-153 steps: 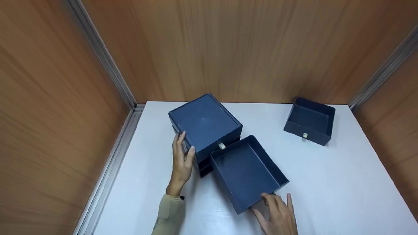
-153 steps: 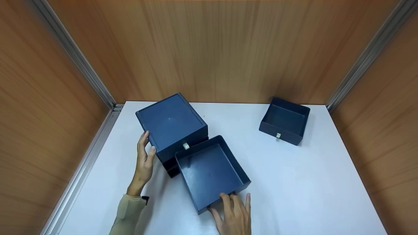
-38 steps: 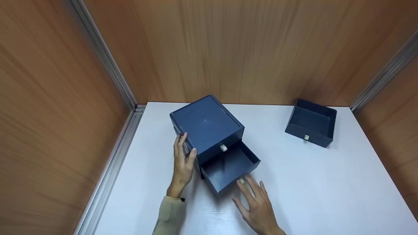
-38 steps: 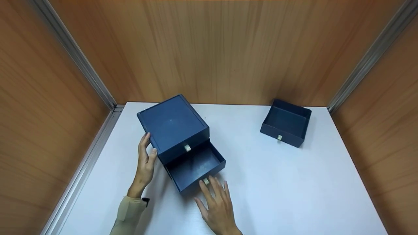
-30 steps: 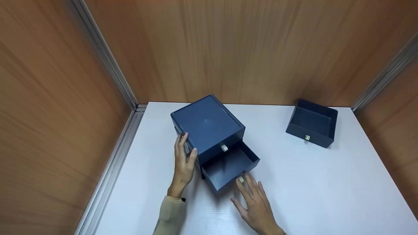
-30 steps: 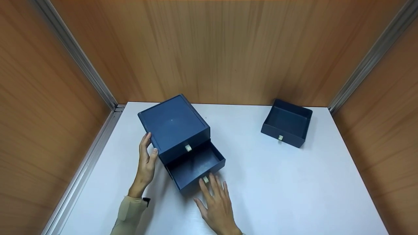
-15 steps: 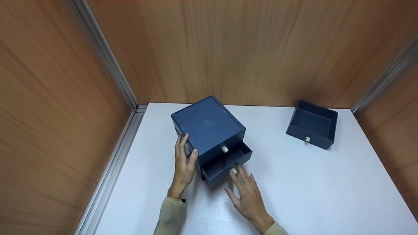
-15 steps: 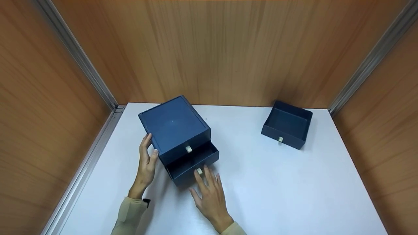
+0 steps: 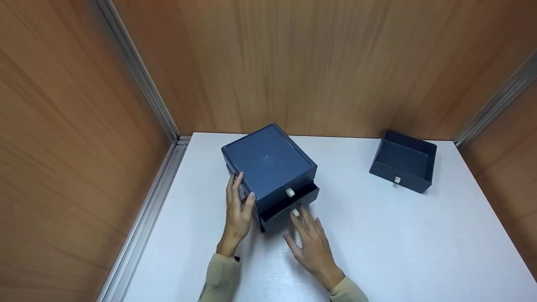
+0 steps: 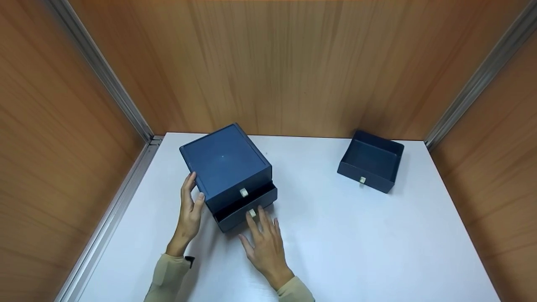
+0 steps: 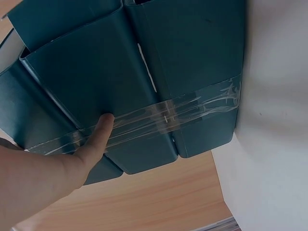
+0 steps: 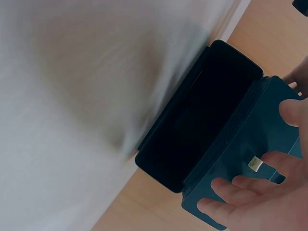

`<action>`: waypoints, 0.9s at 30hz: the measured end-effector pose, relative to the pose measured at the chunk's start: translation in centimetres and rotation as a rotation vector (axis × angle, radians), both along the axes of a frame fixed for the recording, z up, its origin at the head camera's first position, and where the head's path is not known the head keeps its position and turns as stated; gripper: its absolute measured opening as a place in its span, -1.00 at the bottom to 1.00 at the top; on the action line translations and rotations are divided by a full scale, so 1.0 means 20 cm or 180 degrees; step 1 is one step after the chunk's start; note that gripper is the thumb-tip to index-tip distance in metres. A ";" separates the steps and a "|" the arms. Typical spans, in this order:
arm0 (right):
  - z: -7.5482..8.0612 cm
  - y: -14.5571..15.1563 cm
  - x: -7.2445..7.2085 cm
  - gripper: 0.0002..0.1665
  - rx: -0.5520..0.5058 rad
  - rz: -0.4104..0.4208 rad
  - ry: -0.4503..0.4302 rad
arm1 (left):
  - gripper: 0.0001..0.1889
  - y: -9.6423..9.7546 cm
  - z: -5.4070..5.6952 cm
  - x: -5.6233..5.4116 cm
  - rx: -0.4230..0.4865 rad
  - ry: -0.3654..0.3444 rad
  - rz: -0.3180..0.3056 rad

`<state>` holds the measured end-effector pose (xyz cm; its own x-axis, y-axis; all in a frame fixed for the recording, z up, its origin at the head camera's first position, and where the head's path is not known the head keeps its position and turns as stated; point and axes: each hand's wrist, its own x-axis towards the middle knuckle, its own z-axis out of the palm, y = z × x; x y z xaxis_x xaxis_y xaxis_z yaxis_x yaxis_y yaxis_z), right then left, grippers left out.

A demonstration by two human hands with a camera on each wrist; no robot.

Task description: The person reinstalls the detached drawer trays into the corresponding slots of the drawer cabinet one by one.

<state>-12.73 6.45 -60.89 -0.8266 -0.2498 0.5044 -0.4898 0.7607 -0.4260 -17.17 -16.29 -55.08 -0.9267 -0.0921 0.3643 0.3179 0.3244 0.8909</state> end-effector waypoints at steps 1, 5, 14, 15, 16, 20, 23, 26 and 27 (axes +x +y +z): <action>0.00 -0.01 0.00 -0.21 0.0008 0.0002 -0.0024 | -0.32 0.00 0.00 0.00 -0.0006 0.0000 -0.0007; 0.01 -0.03 -0.03 -0.20 0.0073 0.0006 -0.0084 | -0.31 -0.01 0.00 0.00 -0.0008 0.0003 -0.0019; 0.01 -0.06 -0.06 -0.23 0.0093 0.0044 -0.0352 | -0.32 0.00 -0.01 0.00 0.0004 0.0005 -0.0022; 0.01 -0.06 -0.06 -0.23 0.0093 0.0046 -0.0378 | -0.32 0.00 -0.01 0.01 0.0004 -0.0002 -0.0023; 0.01 -0.06 -0.06 -0.24 0.0097 0.0049 -0.0400 | -0.32 0.00 -0.01 0.01 0.0004 -0.0013 -0.0018; 0.02 -0.08 -0.08 -0.24 0.0119 0.0075 -0.0410 | -0.32 0.00 -0.01 0.01 -0.0006 -0.0026 0.0012; 0.02 -0.08 -0.09 -0.23 0.0131 0.0087 -0.0388 | -0.31 0.00 0.00 0.01 -0.0016 -0.0010 0.0017; 0.02 -0.08 -0.09 -0.22 0.0143 0.0088 -0.0354 | -0.31 0.00 0.00 0.01 -0.0020 -0.0001 0.0003; 0.02 -0.08 -0.09 -0.22 0.0139 0.0088 -0.0340 | -0.31 0.00 0.00 0.00 -0.0029 -0.0001 -0.0005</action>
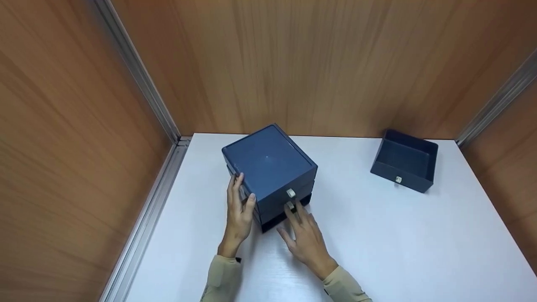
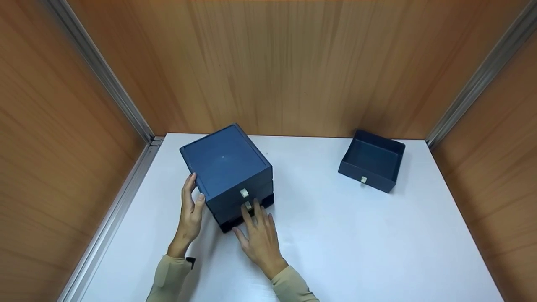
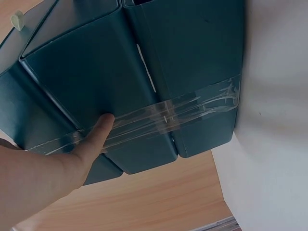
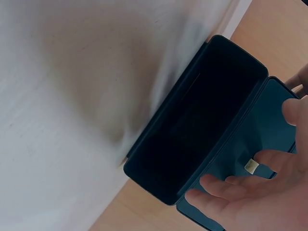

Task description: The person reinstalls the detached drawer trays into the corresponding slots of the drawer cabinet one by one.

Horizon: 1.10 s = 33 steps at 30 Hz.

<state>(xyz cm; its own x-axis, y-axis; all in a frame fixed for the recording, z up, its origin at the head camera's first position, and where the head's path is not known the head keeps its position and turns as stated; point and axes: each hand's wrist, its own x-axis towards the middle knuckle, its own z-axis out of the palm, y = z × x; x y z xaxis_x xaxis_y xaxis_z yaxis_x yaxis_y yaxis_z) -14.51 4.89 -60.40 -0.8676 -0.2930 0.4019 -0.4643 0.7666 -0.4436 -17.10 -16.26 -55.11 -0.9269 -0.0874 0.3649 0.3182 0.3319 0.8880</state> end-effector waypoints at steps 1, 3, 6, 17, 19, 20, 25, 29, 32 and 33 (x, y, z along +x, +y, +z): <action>0.00 0.00 0.00 -0.22 -0.0003 0.0001 0.0009 | -0.31 0.00 0.00 0.00 -0.0008 -0.0006 0.0000; 0.00 0.00 0.00 -0.22 -0.0025 0.0012 0.0027 | -0.31 0.00 0.00 0.00 -0.0022 -0.0019 0.0008; -0.01 0.01 -0.01 -0.23 -0.0051 0.0027 0.0032 | -0.31 0.00 0.00 0.00 -0.0036 -0.0020 0.0018; -0.01 0.07 -0.02 -0.26 0.0043 0.0141 0.0044 | -0.32 0.00 -0.01 0.00 -0.0032 0.0030 0.0000; -0.01 0.09 -0.03 -0.31 0.0053 0.0147 0.0043 | -0.32 -0.01 -0.01 0.00 -0.0038 0.0026 0.0001; -0.01 0.10 -0.03 -0.33 0.0060 0.0146 0.0028 | -0.32 -0.01 -0.01 0.00 -0.0039 0.0021 0.0002; 0.00 0.20 -0.07 -0.35 0.0020 0.0033 -0.0325 | -0.32 0.00 -0.01 0.00 -0.0007 -0.0012 -0.0009; 0.01 0.30 -0.13 -0.28 -0.0054 -0.0191 -0.0673 | -0.32 0.00 -0.01 -0.01 0.0004 -0.0014 -0.0018; 0.01 0.37 -0.17 -0.23 -0.0081 -0.0331 -0.0840 | -0.32 0.00 -0.01 -0.01 -0.0045 -0.0016 0.0015; 0.00 0.38 -0.18 -0.22 -0.0092 -0.0369 -0.0881 | -0.32 0.00 -0.01 -0.01 -0.0054 -0.0022 0.0024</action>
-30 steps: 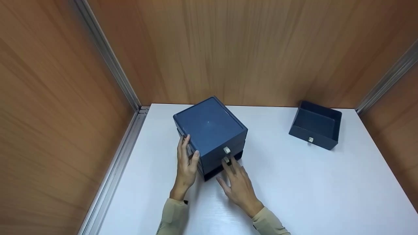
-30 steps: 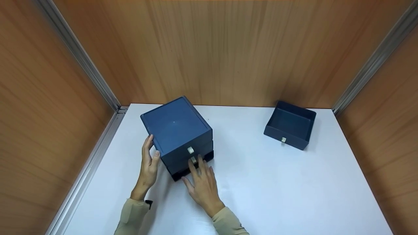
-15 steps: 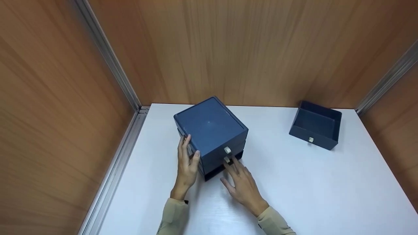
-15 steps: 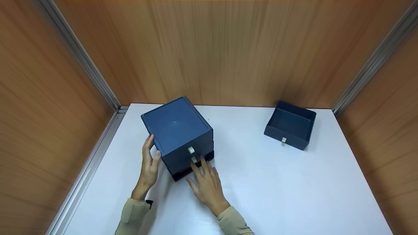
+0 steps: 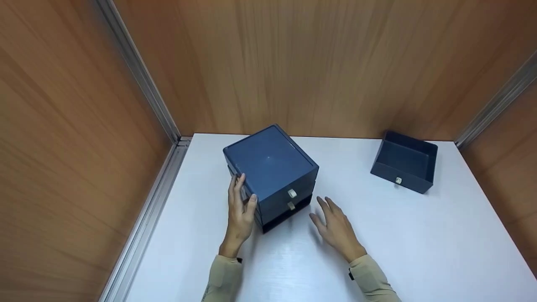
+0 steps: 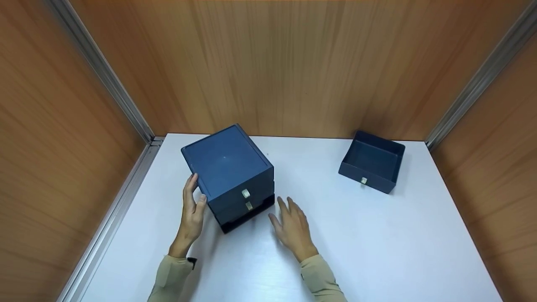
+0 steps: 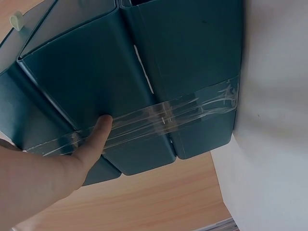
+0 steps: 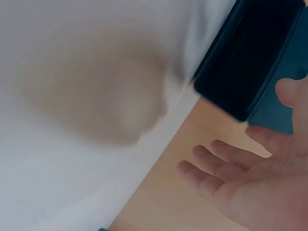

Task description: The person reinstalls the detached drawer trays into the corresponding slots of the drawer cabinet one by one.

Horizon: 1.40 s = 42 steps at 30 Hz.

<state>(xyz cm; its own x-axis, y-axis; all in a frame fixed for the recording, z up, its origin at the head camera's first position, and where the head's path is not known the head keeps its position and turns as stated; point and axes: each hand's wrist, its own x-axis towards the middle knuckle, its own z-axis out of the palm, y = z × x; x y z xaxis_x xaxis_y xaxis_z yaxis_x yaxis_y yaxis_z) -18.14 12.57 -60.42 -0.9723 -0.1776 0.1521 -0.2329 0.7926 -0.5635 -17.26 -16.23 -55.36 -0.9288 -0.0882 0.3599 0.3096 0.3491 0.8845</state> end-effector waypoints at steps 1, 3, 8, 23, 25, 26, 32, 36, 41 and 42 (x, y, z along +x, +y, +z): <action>-0.01 0.02 -0.01 -0.22 -0.0015 -0.0036 -0.0044 | -0.31 0.00 0.00 0.00 -0.0006 0.0002 0.0006; -0.02 0.04 -0.02 -0.21 -0.0045 -0.0094 -0.0161 | -0.31 0.00 0.00 0.00 -0.0016 0.0004 0.0011; -0.03 0.10 -0.06 -0.17 -0.0105 -0.0212 -0.0442 | -0.31 0.00 0.00 -0.01 0.0026 0.0034 -0.0021; -0.01 0.30 -0.18 -0.09 -0.0036 -0.0461 -0.0378 | -0.32 -0.01 0.00 0.00 0.0144 -0.0055 -0.0051; -0.01 0.33 -0.19 -0.08 0.0002 -0.0519 -0.0378 | -0.31 -0.01 0.00 0.00 0.0139 -0.0038 -0.0067; -0.01 0.35 -0.20 -0.08 0.0020 -0.0554 -0.0370 | -0.31 -0.01 0.00 0.00 0.0132 -0.0026 -0.0073; 0.00 0.46 -0.25 -0.09 0.0121 -0.0741 -0.0253 | -0.31 -0.01 0.02 0.00 0.0058 -0.0049 -0.0077; 0.03 0.54 -0.26 -0.09 0.0171 -0.0877 -0.0273 | -0.31 -0.01 0.01 0.00 0.0062 -0.0068 -0.0099; 0.05 0.65 -0.29 -0.09 0.0206 -0.1103 -0.0214 | -0.31 -0.02 0.01 0.01 0.0123 -0.0111 -0.0118; 0.06 0.67 -0.30 -0.09 0.0201 -0.1149 -0.0192 | -0.31 -0.02 0.02 0.01 0.0138 -0.0124 -0.0120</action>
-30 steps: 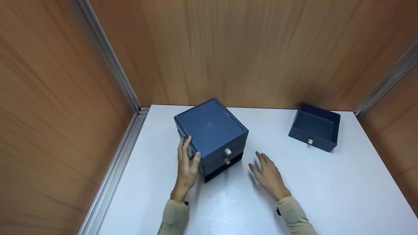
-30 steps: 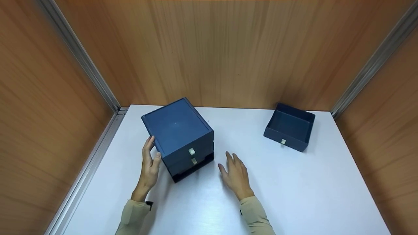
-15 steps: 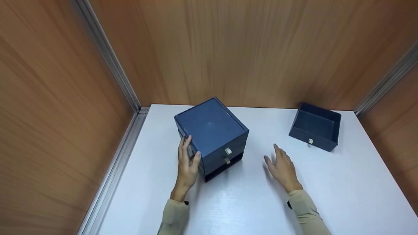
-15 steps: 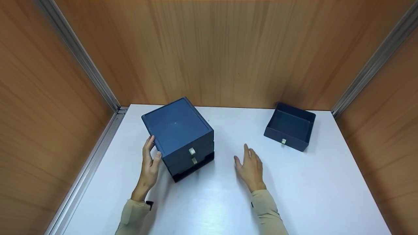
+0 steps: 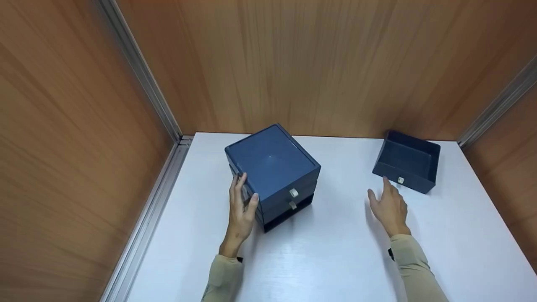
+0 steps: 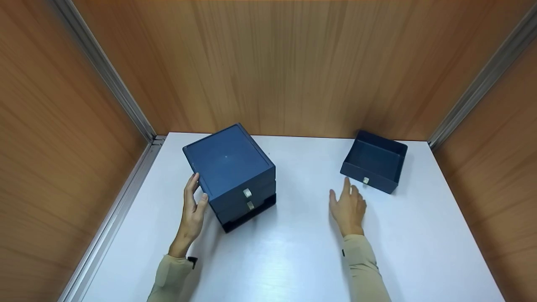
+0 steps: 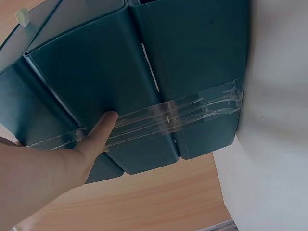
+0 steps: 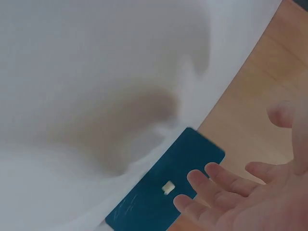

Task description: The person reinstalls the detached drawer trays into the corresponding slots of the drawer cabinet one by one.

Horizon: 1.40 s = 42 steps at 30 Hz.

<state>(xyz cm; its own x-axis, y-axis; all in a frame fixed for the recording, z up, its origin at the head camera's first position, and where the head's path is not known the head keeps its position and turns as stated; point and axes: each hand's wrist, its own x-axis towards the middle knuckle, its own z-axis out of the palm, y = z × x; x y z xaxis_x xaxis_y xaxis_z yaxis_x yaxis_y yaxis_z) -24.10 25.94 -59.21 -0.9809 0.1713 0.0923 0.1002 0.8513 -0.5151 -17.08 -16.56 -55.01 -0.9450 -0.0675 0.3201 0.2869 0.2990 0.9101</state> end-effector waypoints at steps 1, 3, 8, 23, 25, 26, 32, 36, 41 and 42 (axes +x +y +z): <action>0.01 0.02 -0.01 -0.09 -0.0006 -0.0044 0.0017 | -0.31 0.00 0.00 0.00 0.0016 -0.0014 -0.0003; 0.02 0.06 -0.02 -0.09 -0.0026 -0.0117 0.0037 | -0.31 0.00 0.01 0.00 0.0046 -0.0041 -0.0006; 0.03 0.15 -0.05 -0.06 -0.0044 -0.0249 -0.0050 | -0.30 0.00 0.03 0.00 0.0052 -0.0100 0.0030; 0.00 0.27 -0.12 0.00 0.0055 -0.0317 -0.0446 | -0.31 -0.02 0.08 0.05 0.0159 -0.0254 0.0133; 0.00 0.28 -0.13 0.01 0.0048 -0.0299 -0.0487 | -0.30 -0.02 0.09 0.06 0.0161 -0.0295 0.0127; 0.00 0.29 -0.13 0.01 0.0044 -0.0286 -0.0498 | -0.30 -0.02 0.10 0.06 0.0157 -0.0312 0.0120; -0.02 0.31 -0.15 0.00 0.0034 -0.0254 -0.0503 | -0.28 -0.03 0.11 0.06 0.0172 -0.0387 0.0054; -0.04 0.32 -0.16 0.00 0.0040 -0.0240 -0.0591 | -0.28 -0.02 0.10 0.06 0.0204 -0.0399 0.0038; -0.06 0.32 -0.17 0.01 0.0032 -0.0212 -0.0716 | -0.29 -0.02 0.09 0.07 0.0256 -0.0385 0.0048; -0.06 0.32 -0.17 0.02 0.0025 -0.0211 -0.0735 | -0.29 -0.02 0.09 0.07 0.0264 -0.0378 0.0051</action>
